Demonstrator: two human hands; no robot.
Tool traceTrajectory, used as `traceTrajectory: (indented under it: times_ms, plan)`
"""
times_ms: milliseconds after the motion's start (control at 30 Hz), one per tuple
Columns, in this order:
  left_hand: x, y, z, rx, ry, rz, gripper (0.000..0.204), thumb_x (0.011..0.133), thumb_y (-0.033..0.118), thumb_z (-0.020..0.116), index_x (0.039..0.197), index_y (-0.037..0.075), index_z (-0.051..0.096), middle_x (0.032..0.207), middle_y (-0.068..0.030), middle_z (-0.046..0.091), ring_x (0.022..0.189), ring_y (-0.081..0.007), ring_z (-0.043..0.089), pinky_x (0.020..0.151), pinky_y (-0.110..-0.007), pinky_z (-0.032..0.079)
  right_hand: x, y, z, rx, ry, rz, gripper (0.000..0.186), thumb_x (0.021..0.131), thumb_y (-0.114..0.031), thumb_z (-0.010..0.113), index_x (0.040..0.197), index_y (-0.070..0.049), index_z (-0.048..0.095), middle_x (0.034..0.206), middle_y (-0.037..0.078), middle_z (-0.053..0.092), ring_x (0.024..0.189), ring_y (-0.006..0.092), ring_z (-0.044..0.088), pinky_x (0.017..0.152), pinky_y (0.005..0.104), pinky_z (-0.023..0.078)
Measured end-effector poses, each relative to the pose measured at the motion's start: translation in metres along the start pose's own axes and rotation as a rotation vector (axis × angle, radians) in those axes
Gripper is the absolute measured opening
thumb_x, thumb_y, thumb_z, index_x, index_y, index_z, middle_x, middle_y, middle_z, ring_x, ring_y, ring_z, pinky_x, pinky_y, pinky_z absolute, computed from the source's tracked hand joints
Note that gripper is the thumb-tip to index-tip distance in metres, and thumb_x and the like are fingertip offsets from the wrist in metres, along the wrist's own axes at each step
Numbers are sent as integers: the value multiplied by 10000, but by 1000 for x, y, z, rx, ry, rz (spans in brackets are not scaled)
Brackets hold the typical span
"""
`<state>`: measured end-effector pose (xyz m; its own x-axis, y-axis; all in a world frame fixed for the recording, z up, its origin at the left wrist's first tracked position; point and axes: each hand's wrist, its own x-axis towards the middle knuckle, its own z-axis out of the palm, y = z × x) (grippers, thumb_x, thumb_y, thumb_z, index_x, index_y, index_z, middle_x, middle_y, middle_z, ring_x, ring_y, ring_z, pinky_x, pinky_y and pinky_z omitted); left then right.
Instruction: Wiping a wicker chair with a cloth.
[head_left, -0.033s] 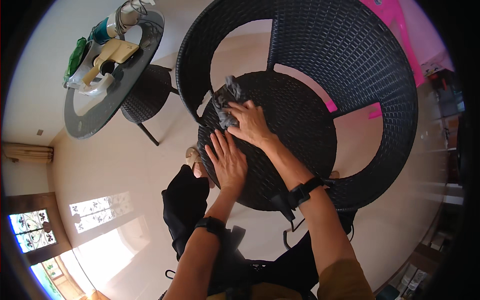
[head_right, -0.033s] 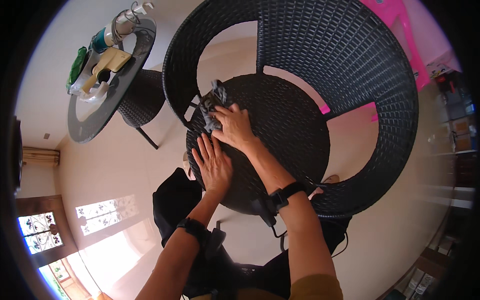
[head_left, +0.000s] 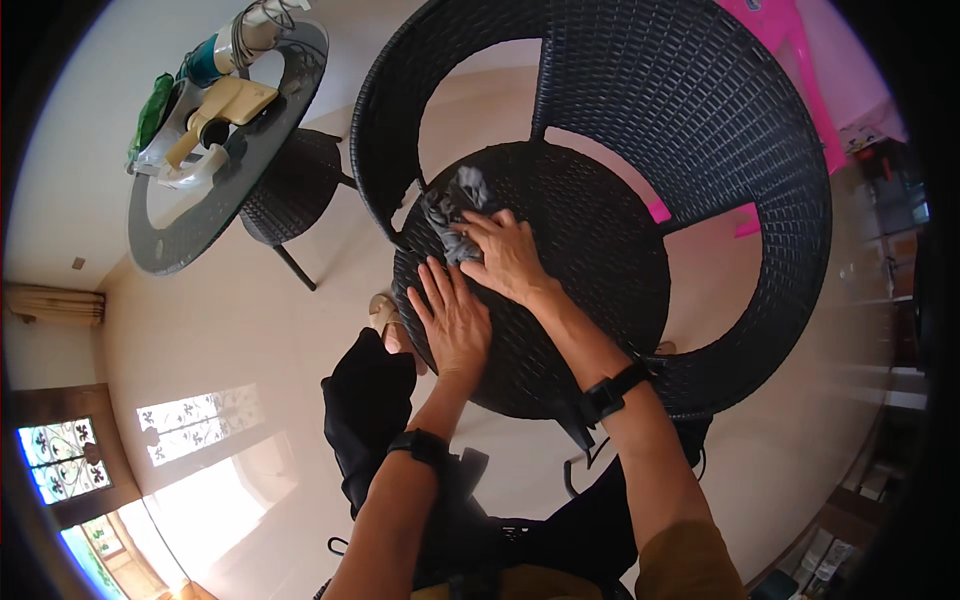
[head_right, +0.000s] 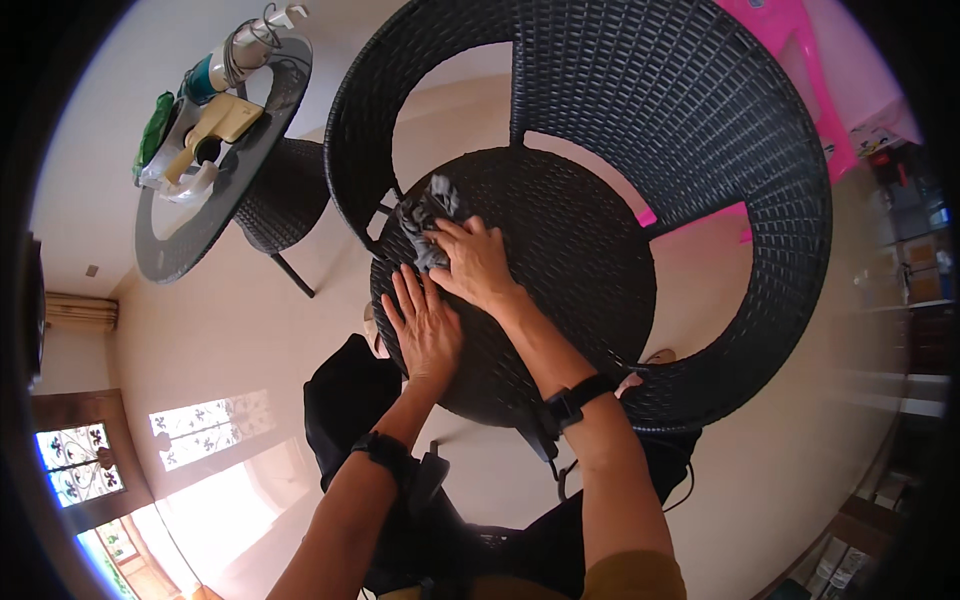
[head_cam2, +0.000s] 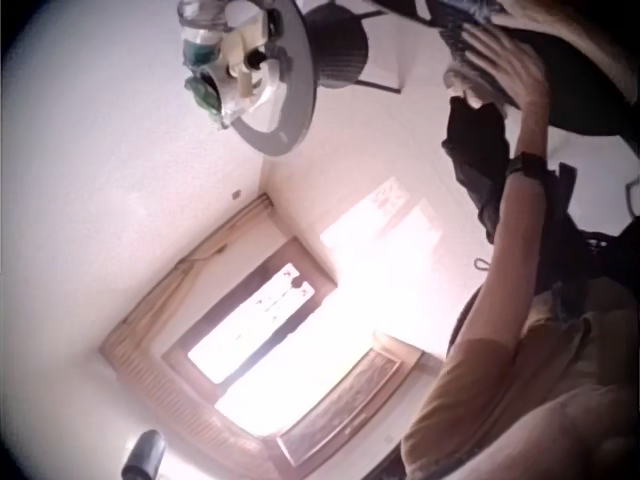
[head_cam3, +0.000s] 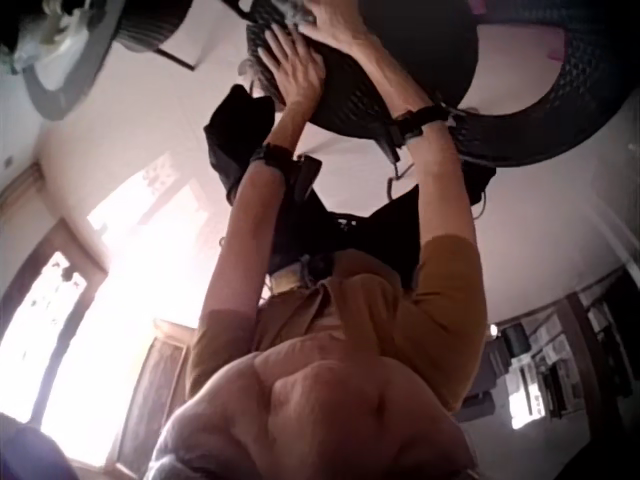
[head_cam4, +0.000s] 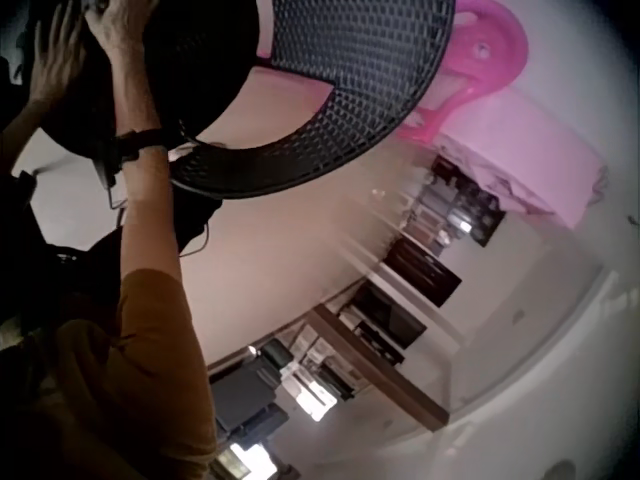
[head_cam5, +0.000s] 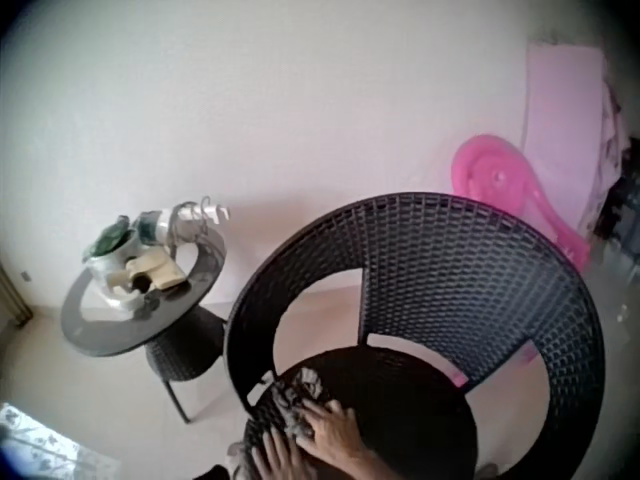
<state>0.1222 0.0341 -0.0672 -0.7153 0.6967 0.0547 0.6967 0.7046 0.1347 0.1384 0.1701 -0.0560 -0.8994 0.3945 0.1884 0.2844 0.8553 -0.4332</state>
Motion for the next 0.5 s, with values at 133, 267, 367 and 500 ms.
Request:
traceTrajectory:
  times_ms: [133,267,367,500]
  plan:
    - [0,-1,3,23,89,22,601,880,238,447,1408,-20,317,1494,-223,234,1413,-340,166,1130,-533,84,-71,17,-27,-76,150,236,562,679,-245,721,1210,-150,563,1263,27,546,1022,268,507,800,457,438]
    - [1,0,2,20,84,25,594,897,240,427,1415,-23,299,1500,-226,214,1416,-343,152,1131,-533,77,-138,64,-58,-430,380,758,565,698,-245,704,1234,-176,540,1293,22,520,1079,303,482,823,493,421]
    - [-1,1,4,-8,63,25,592,908,240,411,1422,-23,283,1503,-230,199,1418,-345,138,1132,-533,71,-167,75,-73,-303,385,1024,570,755,-271,661,1288,-140,507,1347,102,480,1214,387,418,934,552,377]
    - [0,0,4,11,53,28,592,911,243,406,1423,-26,279,1500,-236,198,1419,-352,127,1133,-534,69,-169,69,-63,-193,336,800,591,763,-288,648,1299,-93,489,1363,203,440,1234,458,397,949,596,357]
